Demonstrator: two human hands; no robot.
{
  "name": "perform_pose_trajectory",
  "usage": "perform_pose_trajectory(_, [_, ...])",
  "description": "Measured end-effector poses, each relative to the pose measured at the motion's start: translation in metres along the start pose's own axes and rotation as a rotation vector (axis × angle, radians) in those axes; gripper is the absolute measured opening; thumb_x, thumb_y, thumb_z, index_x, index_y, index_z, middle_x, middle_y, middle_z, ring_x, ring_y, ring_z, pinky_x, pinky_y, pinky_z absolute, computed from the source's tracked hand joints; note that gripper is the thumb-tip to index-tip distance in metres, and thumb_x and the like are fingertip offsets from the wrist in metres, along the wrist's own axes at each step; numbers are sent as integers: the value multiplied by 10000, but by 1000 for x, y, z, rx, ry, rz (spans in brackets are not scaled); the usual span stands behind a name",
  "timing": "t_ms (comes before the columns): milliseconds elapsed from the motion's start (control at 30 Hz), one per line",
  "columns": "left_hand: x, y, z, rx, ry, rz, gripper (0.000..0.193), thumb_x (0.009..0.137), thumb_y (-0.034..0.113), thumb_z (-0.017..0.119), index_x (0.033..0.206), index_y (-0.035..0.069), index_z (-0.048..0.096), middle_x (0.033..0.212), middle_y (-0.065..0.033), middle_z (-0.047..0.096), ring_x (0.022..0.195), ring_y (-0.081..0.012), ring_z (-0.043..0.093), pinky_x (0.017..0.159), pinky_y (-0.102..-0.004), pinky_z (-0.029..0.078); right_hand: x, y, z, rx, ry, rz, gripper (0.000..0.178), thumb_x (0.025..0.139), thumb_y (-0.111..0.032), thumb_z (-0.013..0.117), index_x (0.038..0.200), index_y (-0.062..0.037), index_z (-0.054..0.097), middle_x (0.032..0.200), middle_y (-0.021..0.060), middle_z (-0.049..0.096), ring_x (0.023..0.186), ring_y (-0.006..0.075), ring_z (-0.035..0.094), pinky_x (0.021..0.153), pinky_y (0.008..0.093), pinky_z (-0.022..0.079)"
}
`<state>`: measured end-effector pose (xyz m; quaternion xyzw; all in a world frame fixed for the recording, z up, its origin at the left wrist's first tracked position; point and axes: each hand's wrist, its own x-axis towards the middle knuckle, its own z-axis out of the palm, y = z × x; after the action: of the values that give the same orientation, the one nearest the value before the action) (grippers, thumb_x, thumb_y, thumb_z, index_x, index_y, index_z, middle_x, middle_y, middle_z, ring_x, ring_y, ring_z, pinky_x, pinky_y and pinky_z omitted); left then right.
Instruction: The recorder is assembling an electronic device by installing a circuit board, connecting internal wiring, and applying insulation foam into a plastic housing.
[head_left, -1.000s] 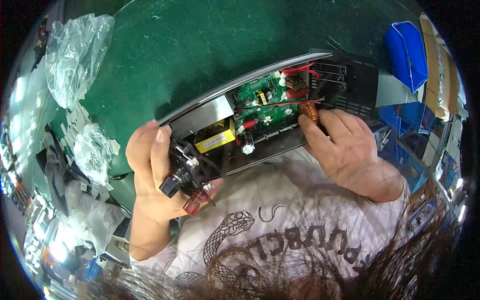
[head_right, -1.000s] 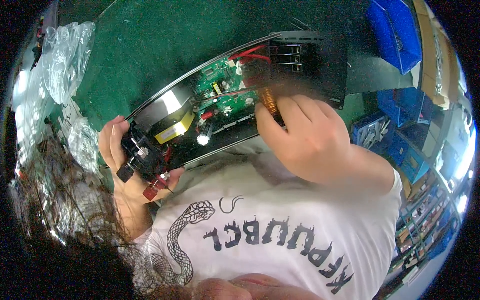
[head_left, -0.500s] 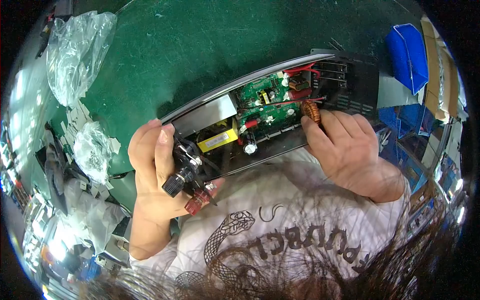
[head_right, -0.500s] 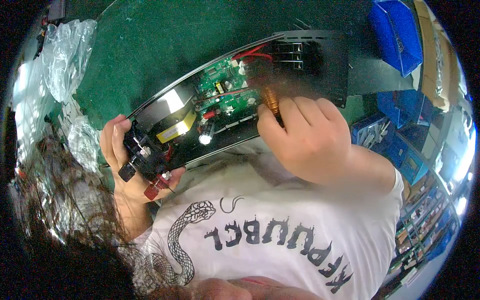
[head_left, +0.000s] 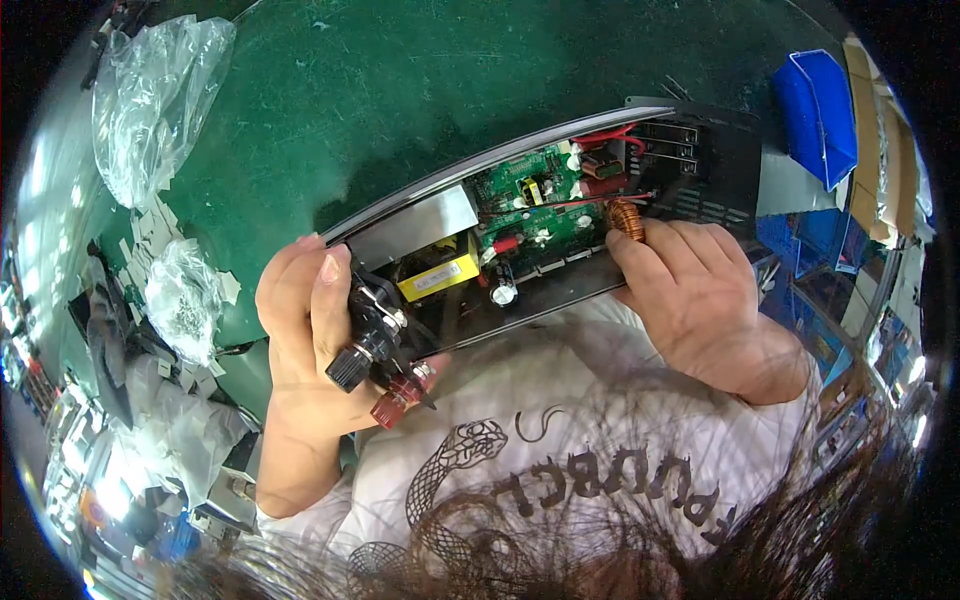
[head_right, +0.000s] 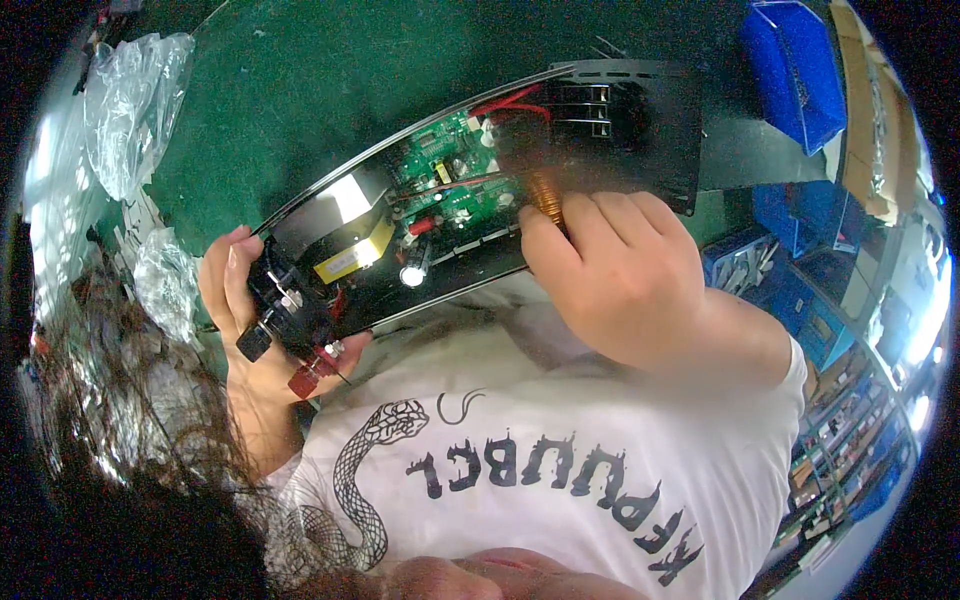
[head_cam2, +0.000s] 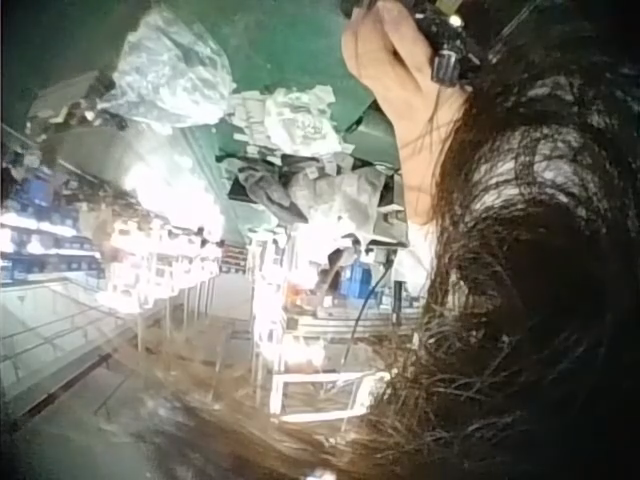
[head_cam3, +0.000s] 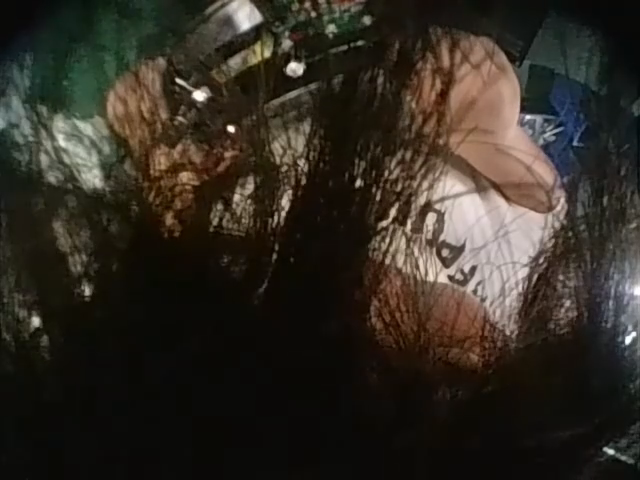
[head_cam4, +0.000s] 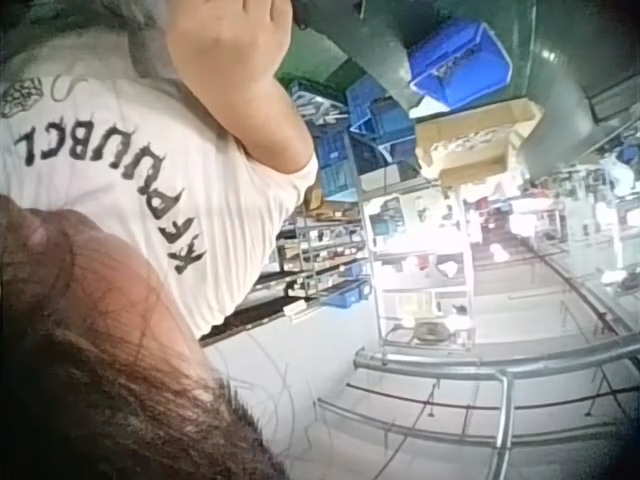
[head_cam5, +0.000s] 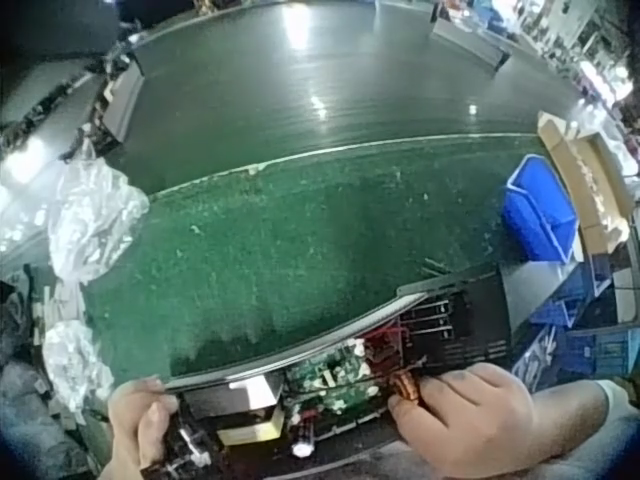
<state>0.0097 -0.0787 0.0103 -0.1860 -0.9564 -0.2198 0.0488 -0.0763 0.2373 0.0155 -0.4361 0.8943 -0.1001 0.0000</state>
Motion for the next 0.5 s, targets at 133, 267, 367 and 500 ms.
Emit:
perform_pose_trajectory(133, [-2,-3,2,20,14,16,1087,667,503,828,1465,-57,346,1316,-228,449,1155,-446,526,950,-567,448,0,0,0,-1,7,-3,244,739,-141,667,974,-76,662,799,47,596,712,192,591,634,326,468])
perform_pose_trajectory(267, [9,10,-6,63,-28,-1,1084,672,506,826,1464,-56,344,1322,-233,453,1157,-450,524,951,-576,451,-2,1,0,-4,-7,13,241,747,-140,667,980,-75,664,809,45,602,712,189,592,639,320,472])
perform_pose_trajectory(367, [7,8,-7,117,-51,33,1088,672,510,826,1464,-54,340,1325,-240,457,1160,-453,523,953,-583,453,-1,2,2,10,10,9,246,748,-144,668,984,-74,665,810,45,601,706,189,588,634,320,468])
perform_pose_trajectory(500, [1,0,-5,52,-11,27,1078,673,487,838,1458,-61,343,1333,-242,463,1166,-456,516,946,-581,454,1,3,-3,21,-14,-9,256,740,-157,671,980,-69,669,801,50,591,692,195,572,616,327,449])
